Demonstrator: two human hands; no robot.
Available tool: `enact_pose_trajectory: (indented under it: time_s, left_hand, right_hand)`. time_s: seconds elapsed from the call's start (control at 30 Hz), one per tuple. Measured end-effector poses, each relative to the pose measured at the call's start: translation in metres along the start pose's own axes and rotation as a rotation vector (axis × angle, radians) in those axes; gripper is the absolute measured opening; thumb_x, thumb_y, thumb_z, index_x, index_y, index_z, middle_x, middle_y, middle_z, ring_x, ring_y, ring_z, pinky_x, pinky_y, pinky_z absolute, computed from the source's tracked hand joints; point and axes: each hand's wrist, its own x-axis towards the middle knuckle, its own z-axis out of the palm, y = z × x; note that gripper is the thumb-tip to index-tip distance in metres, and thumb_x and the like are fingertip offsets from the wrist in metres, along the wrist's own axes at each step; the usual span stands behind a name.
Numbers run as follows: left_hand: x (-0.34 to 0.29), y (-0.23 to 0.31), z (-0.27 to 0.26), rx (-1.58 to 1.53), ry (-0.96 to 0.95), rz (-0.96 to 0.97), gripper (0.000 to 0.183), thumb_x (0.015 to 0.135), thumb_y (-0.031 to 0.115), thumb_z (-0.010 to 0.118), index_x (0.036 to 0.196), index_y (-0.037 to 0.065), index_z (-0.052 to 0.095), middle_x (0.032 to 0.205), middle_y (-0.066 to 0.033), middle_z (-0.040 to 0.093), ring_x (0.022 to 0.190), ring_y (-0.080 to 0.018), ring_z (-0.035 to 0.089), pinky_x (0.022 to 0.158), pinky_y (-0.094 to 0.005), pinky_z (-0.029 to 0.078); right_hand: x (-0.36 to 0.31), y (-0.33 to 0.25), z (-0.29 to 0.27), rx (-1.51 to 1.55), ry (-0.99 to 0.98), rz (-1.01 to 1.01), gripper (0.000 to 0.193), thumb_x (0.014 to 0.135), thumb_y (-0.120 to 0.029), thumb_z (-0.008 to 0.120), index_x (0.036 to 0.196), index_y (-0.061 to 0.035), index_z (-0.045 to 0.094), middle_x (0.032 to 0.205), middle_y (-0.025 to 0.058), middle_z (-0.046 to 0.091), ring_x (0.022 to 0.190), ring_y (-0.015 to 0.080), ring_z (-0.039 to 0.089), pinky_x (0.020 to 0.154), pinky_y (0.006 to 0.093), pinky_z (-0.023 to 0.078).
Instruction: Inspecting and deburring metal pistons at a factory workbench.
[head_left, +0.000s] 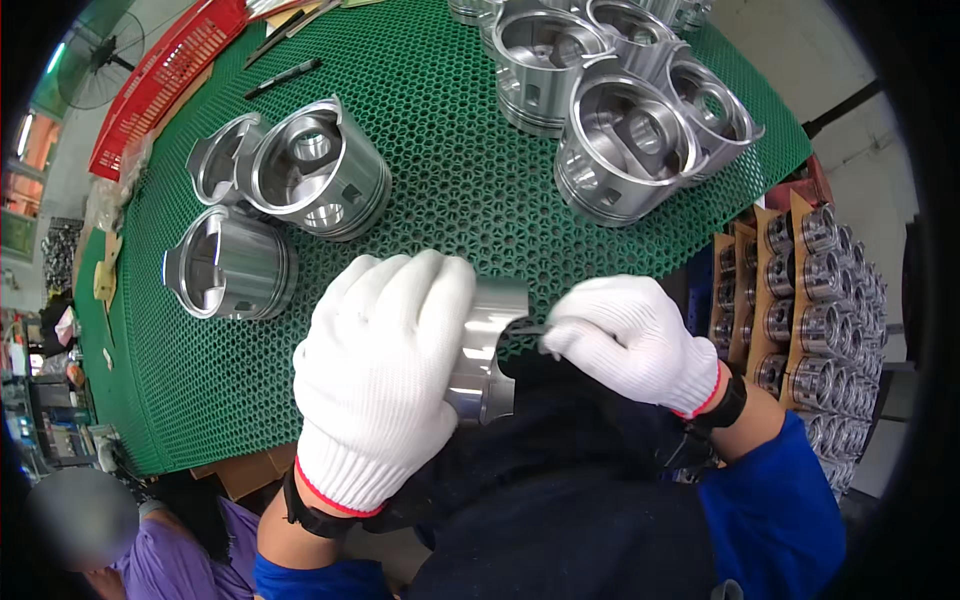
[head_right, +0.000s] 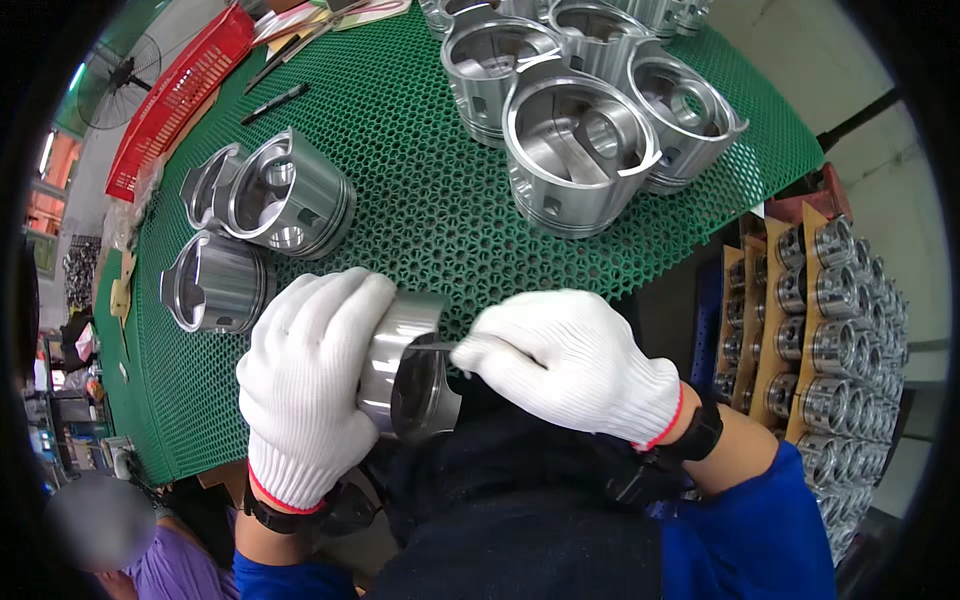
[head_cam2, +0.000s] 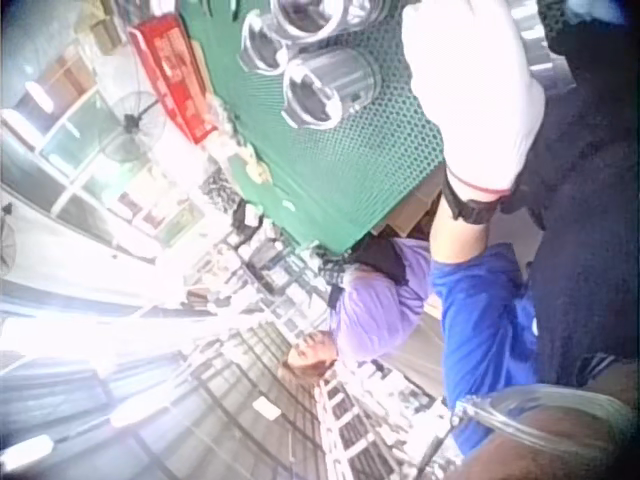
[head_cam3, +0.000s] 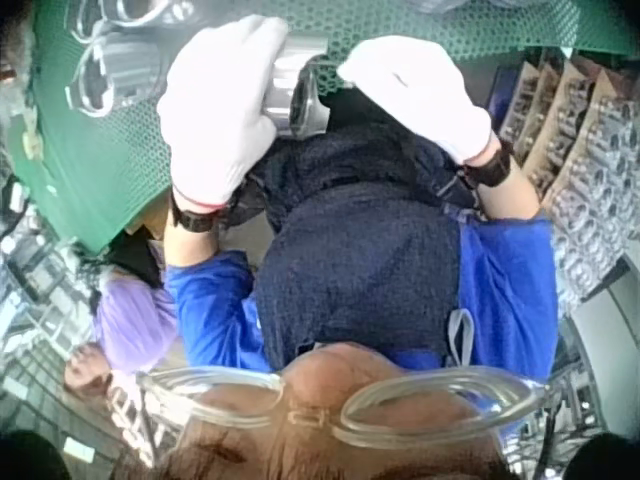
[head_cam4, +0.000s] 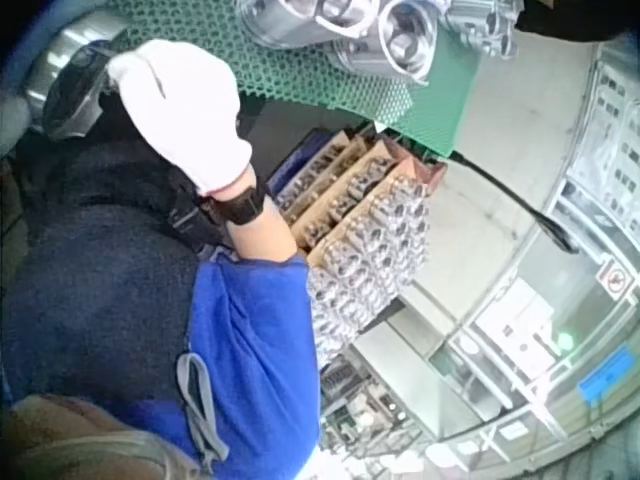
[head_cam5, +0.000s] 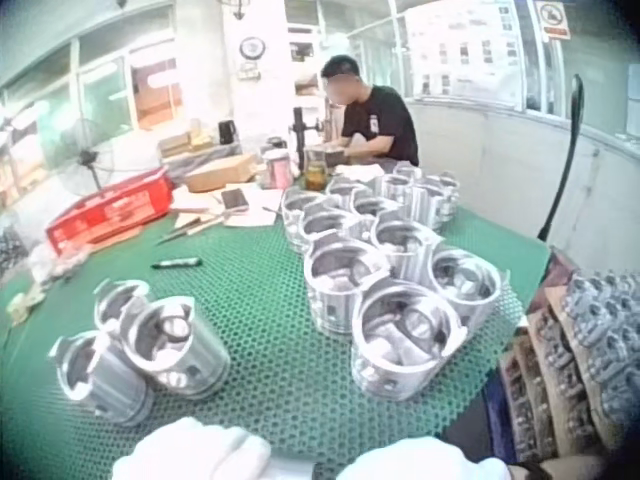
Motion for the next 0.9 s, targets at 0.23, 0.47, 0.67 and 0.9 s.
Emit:
enact_pose_trajectory:
  time_s: [0.23, 0.47, 0.67, 0.9]
  left_hand:
    - [0.009, 0.004, 0.005, -0.006, -0.058, -0.108, 0.043, 0.071, 0.010, 0.070, 0.114, 0.008, 0.063, 0.111, -0.0114, 0.067, 0.102, -0.0352, 0.063, 0.088, -0.0434, 0.052]
    - [0.049, -0.015, 0.002, 0.035, -0.385, -0.227, 0.034, 0.076, 0.013, 0.068, 0.109, 0.010, 0.067, 0.102, -0.0128, 0.069, 0.095, -0.0359, 0.066, 0.084, -0.0448, 0.053]
    - [0.058, -0.027, 0.005, 0.057, -0.415, -0.168, 0.029, 0.078, 0.011, 0.065, 0.106, 0.010, 0.069, 0.094, -0.0140, 0.070, 0.089, -0.0355, 0.068, 0.077, -0.0431, 0.055]
    - [0.022, -0.030, -0.004, -0.194, -0.196, -0.125, 0.028, 0.081, 0.011, 0.063, 0.109, 0.009, 0.066, 0.101, -0.0141, 0.068, 0.095, -0.0340, 0.067, 0.079, -0.0435, 0.055]
  right_hand:
    - [0.010, 0.002, 0.009, -0.014, 0.052, -0.051, 0.026, 0.091, -0.027, 0.063, 0.075, -0.0068, 0.064, 0.067, 0.0114, 0.060, 0.064, 0.0305, 0.062, 0.058, 0.0407, 0.049]
    - [0.020, -0.009, -0.008, -0.391, -0.083, -0.216, 0.026, 0.088, -0.031, 0.066, 0.071, -0.0110, 0.062, 0.063, 0.0071, 0.059, 0.055, 0.0278, 0.061, 0.051, 0.0399, 0.049]
    - [0.023, -0.019, -0.020, -0.720, -0.214, -0.389, 0.028, 0.082, -0.032, 0.069, 0.065, -0.0128, 0.057, 0.059, 0.0047, 0.057, 0.052, 0.0243, 0.061, 0.047, 0.0372, 0.048]
    - [0.010, -0.005, -0.026, -0.702, -0.700, -0.333, 0.033, 0.089, -0.039, 0.061, 0.067, -0.0144, 0.066, 0.060, 0.0086, 0.061, 0.058, 0.0298, 0.063, 0.053, 0.0426, 0.050]
